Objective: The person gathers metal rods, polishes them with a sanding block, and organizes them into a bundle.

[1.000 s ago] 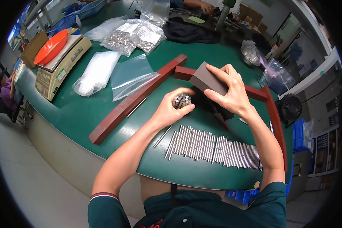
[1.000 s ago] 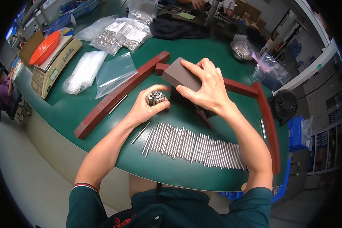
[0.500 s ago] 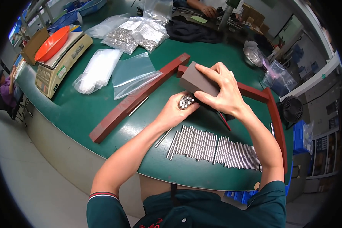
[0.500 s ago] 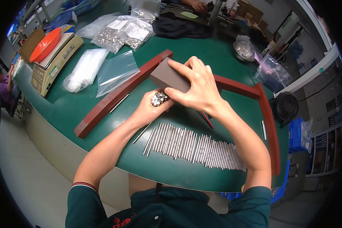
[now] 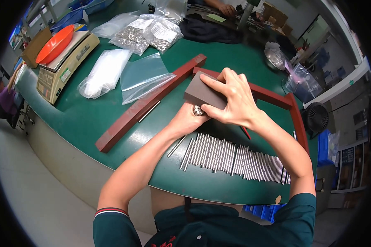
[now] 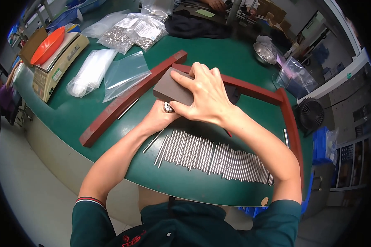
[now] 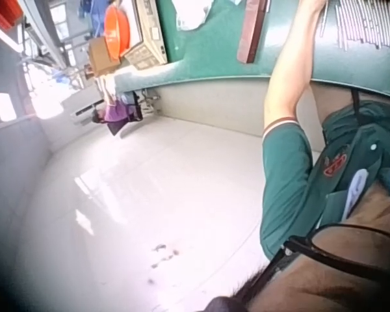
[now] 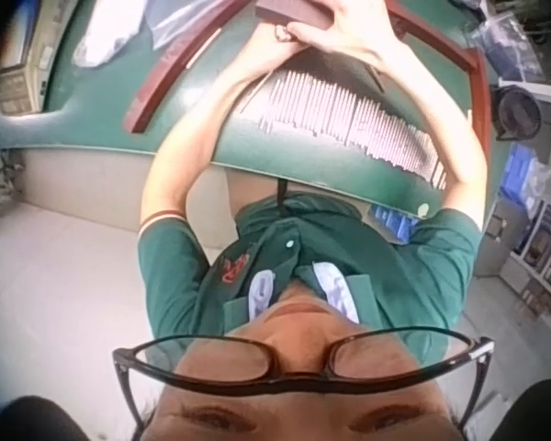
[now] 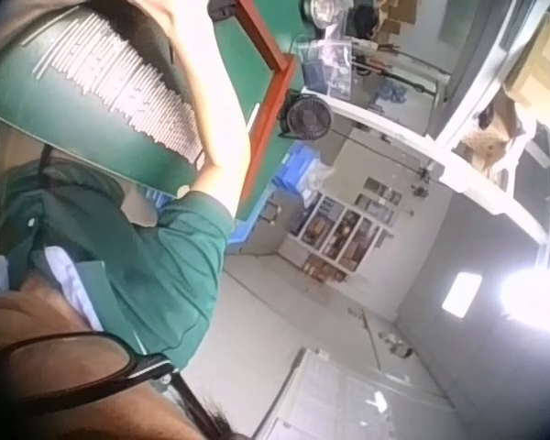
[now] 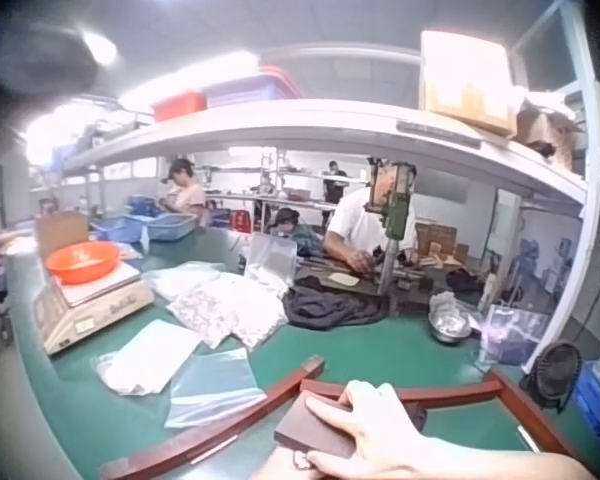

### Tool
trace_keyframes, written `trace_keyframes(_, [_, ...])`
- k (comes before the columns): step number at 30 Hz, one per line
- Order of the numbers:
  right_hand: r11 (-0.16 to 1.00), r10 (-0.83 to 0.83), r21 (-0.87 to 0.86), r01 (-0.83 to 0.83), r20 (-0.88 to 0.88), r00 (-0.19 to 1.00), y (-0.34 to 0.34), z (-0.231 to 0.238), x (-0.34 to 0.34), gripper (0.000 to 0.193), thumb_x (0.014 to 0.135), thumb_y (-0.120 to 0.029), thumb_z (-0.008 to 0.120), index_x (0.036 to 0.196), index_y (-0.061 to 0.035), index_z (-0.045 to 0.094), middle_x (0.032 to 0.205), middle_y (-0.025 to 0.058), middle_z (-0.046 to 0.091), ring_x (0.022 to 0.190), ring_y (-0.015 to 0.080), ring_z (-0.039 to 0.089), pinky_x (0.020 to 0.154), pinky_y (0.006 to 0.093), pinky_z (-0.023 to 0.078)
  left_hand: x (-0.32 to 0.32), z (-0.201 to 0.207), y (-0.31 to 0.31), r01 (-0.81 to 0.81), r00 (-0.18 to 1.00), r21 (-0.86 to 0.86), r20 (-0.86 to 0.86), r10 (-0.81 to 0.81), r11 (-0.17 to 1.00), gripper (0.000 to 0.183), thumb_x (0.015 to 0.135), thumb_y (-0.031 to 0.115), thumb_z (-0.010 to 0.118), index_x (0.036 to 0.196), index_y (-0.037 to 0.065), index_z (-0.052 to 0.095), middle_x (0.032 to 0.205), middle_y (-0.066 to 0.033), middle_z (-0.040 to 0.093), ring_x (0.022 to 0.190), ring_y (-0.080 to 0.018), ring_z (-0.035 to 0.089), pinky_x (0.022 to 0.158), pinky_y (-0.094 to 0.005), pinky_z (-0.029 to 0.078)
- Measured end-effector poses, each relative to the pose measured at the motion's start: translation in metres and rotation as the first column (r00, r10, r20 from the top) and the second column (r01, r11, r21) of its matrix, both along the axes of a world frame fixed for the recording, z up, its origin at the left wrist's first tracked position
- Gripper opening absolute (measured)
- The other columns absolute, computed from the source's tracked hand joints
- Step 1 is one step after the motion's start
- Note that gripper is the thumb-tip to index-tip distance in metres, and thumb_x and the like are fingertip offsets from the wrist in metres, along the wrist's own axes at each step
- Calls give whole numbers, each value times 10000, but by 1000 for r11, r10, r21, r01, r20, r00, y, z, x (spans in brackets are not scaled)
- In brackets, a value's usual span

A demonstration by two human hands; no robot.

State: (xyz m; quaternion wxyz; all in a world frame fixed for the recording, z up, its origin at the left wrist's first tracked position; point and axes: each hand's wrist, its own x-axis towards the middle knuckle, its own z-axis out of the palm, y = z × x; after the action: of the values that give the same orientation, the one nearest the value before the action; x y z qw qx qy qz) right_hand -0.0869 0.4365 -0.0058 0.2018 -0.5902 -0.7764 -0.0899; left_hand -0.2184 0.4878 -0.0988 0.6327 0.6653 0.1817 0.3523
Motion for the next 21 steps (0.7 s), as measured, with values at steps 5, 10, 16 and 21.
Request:
trace_keyframes(5, [993, 119, -25, -119, -1, 993, -10, 8, -14, 628, 529, -344, 635, 1082, -58, 549, 756, 107, 409, 712, 227, 405, 635, 333, 283, -5, 3, 0, -8, 997, 22, -71, 10, 1000, 433, 754, 189, 602, 1122, 43, 428, 1076, -79, 490, 993, -158, 472, 834, -316, 416])
trace_keyframes(10, [977, 212, -22, -213, -21, 977, -17, 9, -23, 627, 535, -357, 620, 1078, -52, 544, 767, 113, 418, 719, 226, 412, 642, 330, 281, -9, -4, 3, 151, 986, -200, 100, -134, 968, 394, 751, 132, 605, 1101, 51, 442, 1090, -63, 478, 991, -148, 462, 832, -306, 414])
trace_keyframes(16, [965, 260, -24, -262, -57, 964, -19, 6, -30, 589, 548, -347, 630, 1061, -65, 563, 764, 107, 418, 746, 226, 423, 661, 326, 290, -7, 16, 2, 281, 927, -101, 286, -242, 955, 310, 761, 175, 595, 1025, 48, 493, 939, -40, 522, 863, -117, 501, 772, -281, 429])
trace_keyframes(21, [998, 70, -3, -70, 19, 997, -4, 3, -6, 599, 548, -360, 612, 1064, -59, 556, 750, 104, 414, 703, 223, 409, 635, 326, 284, 1, -2, 0, -20, 1000, 12, 24, 19, 1000, 350, 775, 156, 576, 1081, 32, 461, 1058, -66, 486, 974, -136, 476, 841, -287, 409])
